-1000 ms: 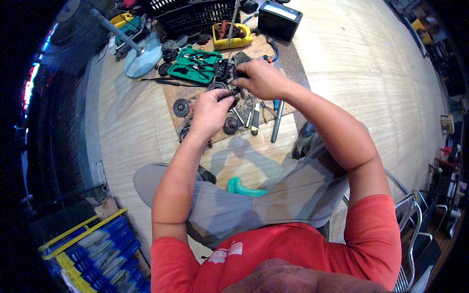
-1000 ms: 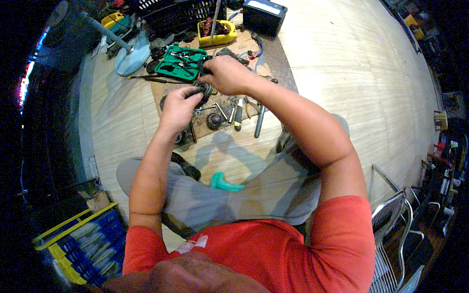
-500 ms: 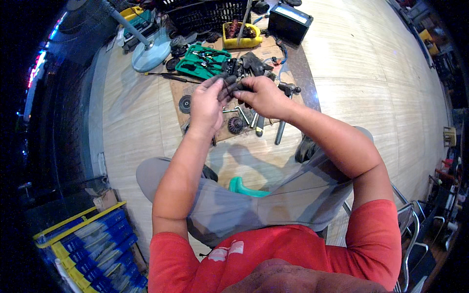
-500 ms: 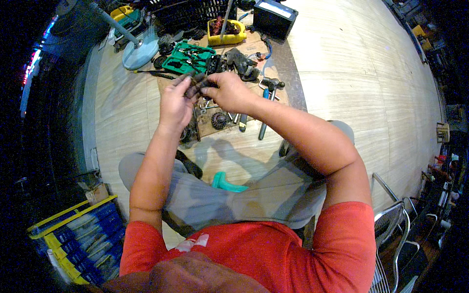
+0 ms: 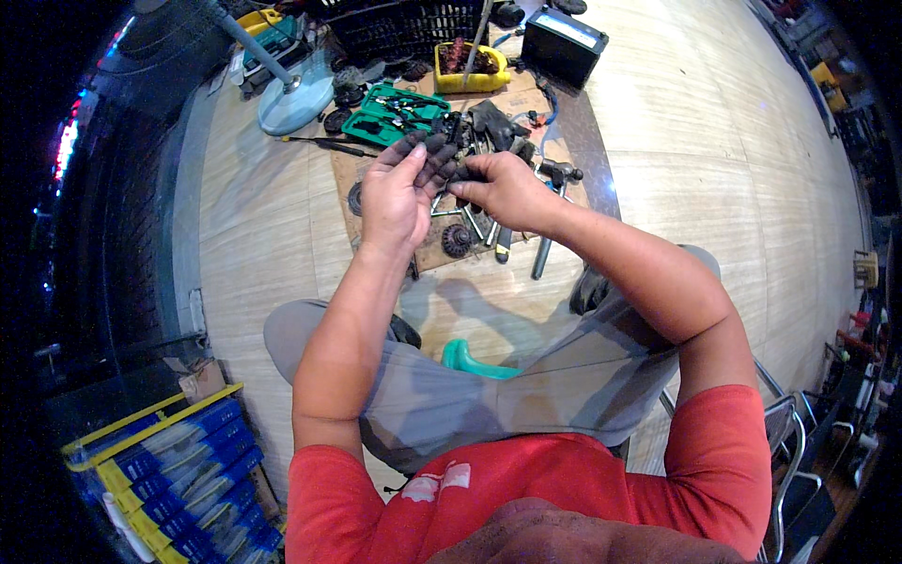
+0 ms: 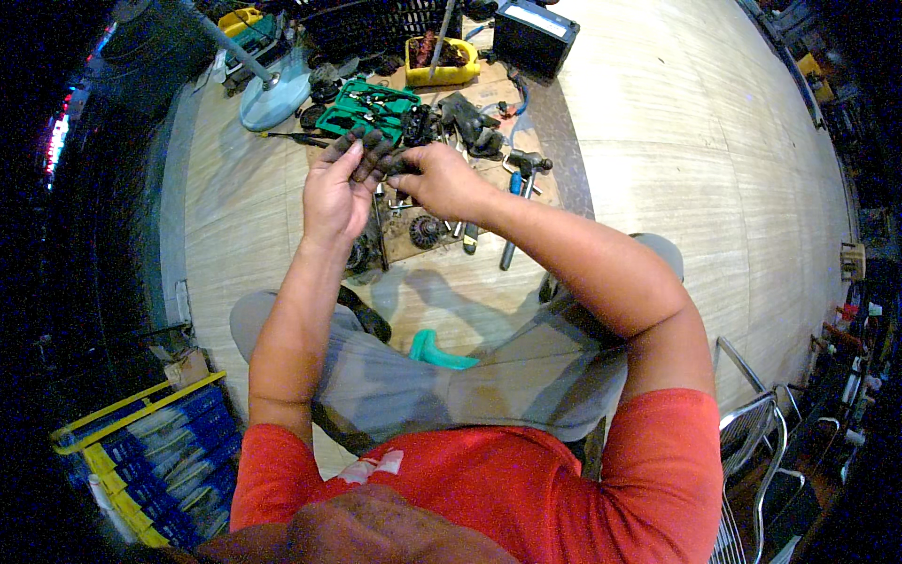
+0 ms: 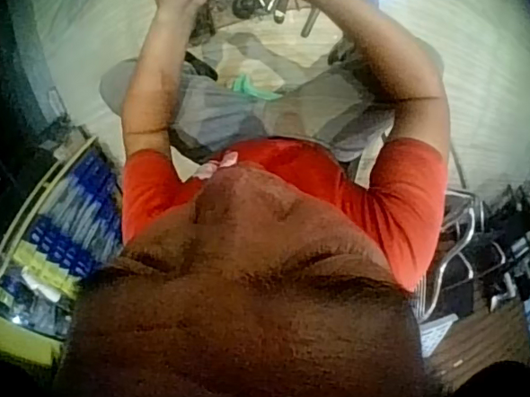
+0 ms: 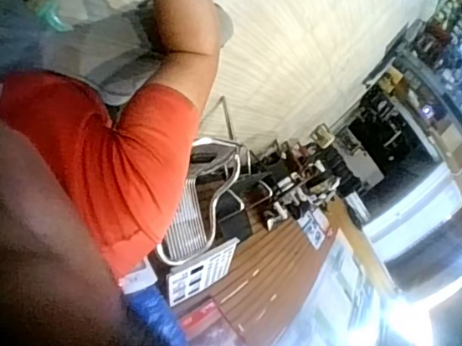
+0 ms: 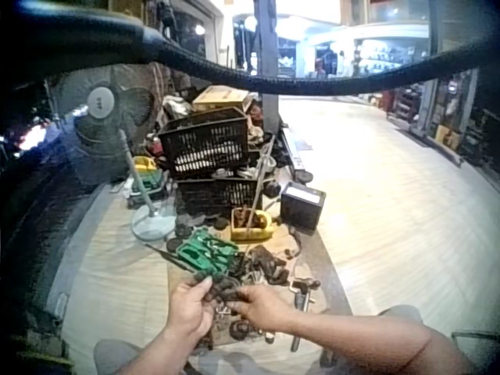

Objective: The person disassembles an automotive alternator by hand, removing a gear component and a bearing from the main housing while seated at a workbench.

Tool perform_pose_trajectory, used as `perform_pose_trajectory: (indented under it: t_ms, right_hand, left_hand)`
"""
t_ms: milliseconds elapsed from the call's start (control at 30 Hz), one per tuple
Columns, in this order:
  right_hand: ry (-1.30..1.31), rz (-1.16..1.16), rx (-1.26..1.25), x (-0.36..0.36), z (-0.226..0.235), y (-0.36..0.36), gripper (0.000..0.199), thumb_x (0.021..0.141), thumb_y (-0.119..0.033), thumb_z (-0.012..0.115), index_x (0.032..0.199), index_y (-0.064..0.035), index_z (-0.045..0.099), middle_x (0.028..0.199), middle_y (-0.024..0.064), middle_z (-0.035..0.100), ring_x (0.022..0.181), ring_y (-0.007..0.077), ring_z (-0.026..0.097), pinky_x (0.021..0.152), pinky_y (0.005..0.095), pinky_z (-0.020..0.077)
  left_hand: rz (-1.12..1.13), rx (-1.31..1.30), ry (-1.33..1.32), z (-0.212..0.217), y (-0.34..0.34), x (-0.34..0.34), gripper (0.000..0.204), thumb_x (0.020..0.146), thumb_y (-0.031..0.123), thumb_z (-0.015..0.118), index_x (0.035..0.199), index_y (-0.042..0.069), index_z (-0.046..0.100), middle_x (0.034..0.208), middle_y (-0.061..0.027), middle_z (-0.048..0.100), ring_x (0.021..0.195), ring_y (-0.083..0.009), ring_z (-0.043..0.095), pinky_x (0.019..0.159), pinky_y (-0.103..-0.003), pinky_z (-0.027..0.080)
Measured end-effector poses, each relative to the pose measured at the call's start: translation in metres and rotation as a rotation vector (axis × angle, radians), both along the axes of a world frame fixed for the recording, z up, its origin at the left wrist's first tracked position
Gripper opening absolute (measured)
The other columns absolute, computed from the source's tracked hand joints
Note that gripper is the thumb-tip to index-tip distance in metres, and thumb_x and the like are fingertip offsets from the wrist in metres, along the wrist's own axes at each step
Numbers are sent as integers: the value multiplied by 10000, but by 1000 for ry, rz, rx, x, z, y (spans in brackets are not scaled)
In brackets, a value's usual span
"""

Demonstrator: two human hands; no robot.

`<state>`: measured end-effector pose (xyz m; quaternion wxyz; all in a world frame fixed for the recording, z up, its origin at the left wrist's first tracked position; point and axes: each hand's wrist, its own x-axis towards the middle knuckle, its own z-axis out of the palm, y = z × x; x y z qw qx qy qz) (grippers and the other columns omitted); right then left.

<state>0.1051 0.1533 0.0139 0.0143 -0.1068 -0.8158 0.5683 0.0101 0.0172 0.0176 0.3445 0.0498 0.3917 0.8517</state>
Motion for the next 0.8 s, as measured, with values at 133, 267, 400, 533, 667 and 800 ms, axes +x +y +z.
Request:
perform_pose_trajectory:
  t_ms: [133, 267, 400, 533, 667, 800]
  right_hand:
    - [78, 1, -15, -2, -2, -4, 328, 798, -234, 688, 1021, 1, 638, 872, 195, 662, 790, 245, 641, 733, 356, 495]
    - [105, -35, -69, -1, 2, 0, 346, 808, -244, 685, 1041, 5, 628, 891, 142, 673, 813, 211, 633, 741, 345, 494]
    - [23, -85, -200, -1, 5, 1, 293, 845, -180, 659, 1067, 7, 620, 879, 62, 660, 772, 124, 605, 713, 291, 495]
    - [22, -101, -433, 0, -1, -5, 219, 875, -106, 623, 1067, -1, 618, 901, 36, 656, 778, 110, 605, 711, 262, 501]
    - [31, -138, -384, -1, -2, -8, 211, 880, -114, 620, 1056, 3, 618, 892, 36, 656, 768, 113, 609, 707, 261, 501]
    - [-6, -97, -425, -3, 9, -11, 205, 882, -121, 617, 1046, 3, 619, 879, 31, 656, 761, 100, 604, 695, 253, 495]
  left_hand:
    - [28, 7, 24, -4, -1, 2, 175, 915, -10, 477, 1069, -28, 559, 1011, -157, 646, 896, -245, 657, 793, -363, 561]
    - [21, -1, 71, 3, 2, 12, 185, 893, -17, 499, 1058, -22, 584, 977, -112, 642, 854, -186, 650, 739, -311, 565]
    - [-55, 52, 39, 1, 6, 14, 166, 889, -6, 535, 1040, 3, 603, 970, -110, 658, 861, -203, 656, 768, -326, 559]
    - [-52, 70, 25, -2, 3, 21, 139, 902, 8, 524, 1024, -10, 588, 970, -118, 651, 862, -194, 649, 763, -308, 553]
    - [-27, 96, 42, -6, 5, 21, 140, 904, 4, 516, 1023, -18, 585, 972, -124, 649, 866, -198, 647, 783, -303, 544]
    - [-16, 95, 33, -6, 5, 13, 138, 903, 4, 515, 1018, -15, 588, 973, -120, 651, 862, -198, 650, 787, -309, 547]
